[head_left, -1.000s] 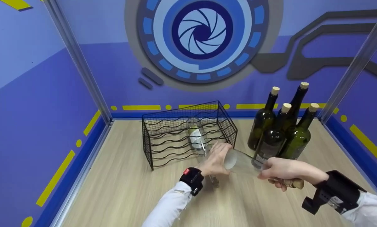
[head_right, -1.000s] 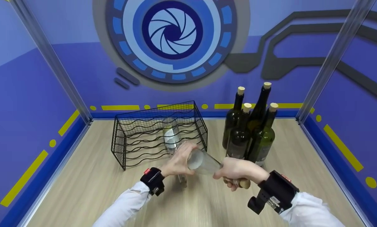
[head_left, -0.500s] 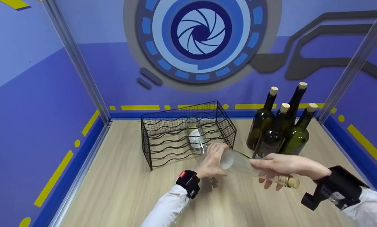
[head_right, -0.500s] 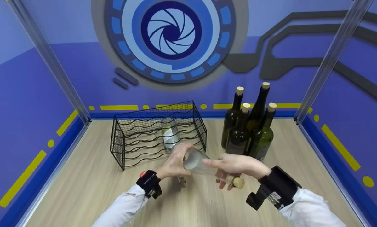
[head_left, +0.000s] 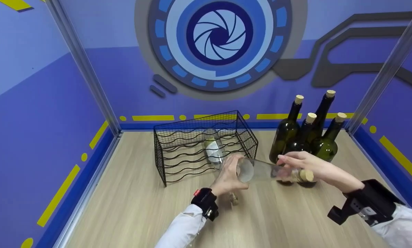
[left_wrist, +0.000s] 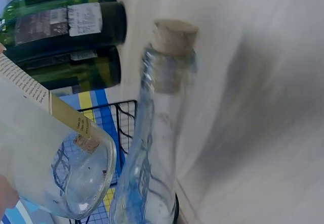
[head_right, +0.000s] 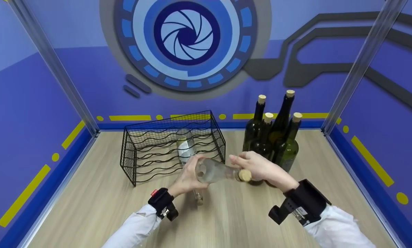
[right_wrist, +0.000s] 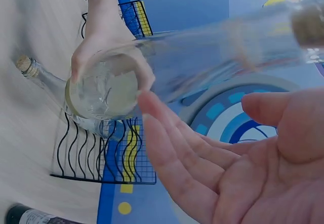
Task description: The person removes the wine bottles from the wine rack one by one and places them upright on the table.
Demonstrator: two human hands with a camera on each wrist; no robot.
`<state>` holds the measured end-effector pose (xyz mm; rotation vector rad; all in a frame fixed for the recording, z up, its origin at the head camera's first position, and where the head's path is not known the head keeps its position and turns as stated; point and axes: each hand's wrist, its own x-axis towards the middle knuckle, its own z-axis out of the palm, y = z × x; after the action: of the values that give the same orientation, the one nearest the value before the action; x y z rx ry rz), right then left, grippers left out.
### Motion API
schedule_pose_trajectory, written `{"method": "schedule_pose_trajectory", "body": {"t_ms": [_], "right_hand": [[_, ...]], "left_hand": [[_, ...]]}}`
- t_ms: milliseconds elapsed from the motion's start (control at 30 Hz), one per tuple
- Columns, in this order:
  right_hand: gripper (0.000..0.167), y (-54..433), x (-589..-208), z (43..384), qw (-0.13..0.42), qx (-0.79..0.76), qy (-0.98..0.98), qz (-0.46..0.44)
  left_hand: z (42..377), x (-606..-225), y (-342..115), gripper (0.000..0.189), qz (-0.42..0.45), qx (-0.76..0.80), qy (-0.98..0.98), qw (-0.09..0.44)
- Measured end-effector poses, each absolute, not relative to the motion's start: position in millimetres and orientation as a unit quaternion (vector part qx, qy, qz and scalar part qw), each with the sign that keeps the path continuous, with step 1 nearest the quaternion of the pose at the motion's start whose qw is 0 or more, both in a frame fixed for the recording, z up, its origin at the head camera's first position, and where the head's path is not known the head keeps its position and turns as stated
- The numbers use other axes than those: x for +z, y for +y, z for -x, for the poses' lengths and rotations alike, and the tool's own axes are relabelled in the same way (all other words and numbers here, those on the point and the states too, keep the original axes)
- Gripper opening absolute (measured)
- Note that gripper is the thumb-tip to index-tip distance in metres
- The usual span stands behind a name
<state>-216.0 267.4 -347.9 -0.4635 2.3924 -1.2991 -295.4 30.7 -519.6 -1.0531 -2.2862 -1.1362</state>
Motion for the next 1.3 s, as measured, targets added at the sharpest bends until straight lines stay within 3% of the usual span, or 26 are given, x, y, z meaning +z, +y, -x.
{"method": "schedule_pose_trajectory", "body": {"t_ms": [100, 367, 533, 900, 1300], "right_hand": [[0.031, 265.2, -349.5, 217.7, 0.135, -0.482, 0.846, 0.183], [0.029, 250.1, -351.7, 224.1, 0.019, -0.584, 0.783, 0.214], [0.026, 238.7, -349.4, 224.0, -0.049, -0.623, 0.744, 0.234], [0.027, 219.8, -345.0, 225.6, -0.074, -0.633, 0.736, 0.228], [0.039, 198.5, -341.0, 246.2, -0.057, -0.679, 0.706, 0.193]], "left_hand": [[294.1, -516.8, 33.5, 0.088, 0.36, -0.447, -0.798, 0.185], [282.9, -505.7, 38.7, 0.082, 0.258, -0.567, -0.776, 0.098], [279.0, -500.7, 41.8, 0.077, 0.235, -0.6, -0.76, 0.086], [247.9, -473.1, 47.5, 0.063, 0.218, -0.658, -0.718, 0.054], [254.5, -506.7, 61.1, 0.061, 0.202, -0.668, -0.716, -0.006]]}}
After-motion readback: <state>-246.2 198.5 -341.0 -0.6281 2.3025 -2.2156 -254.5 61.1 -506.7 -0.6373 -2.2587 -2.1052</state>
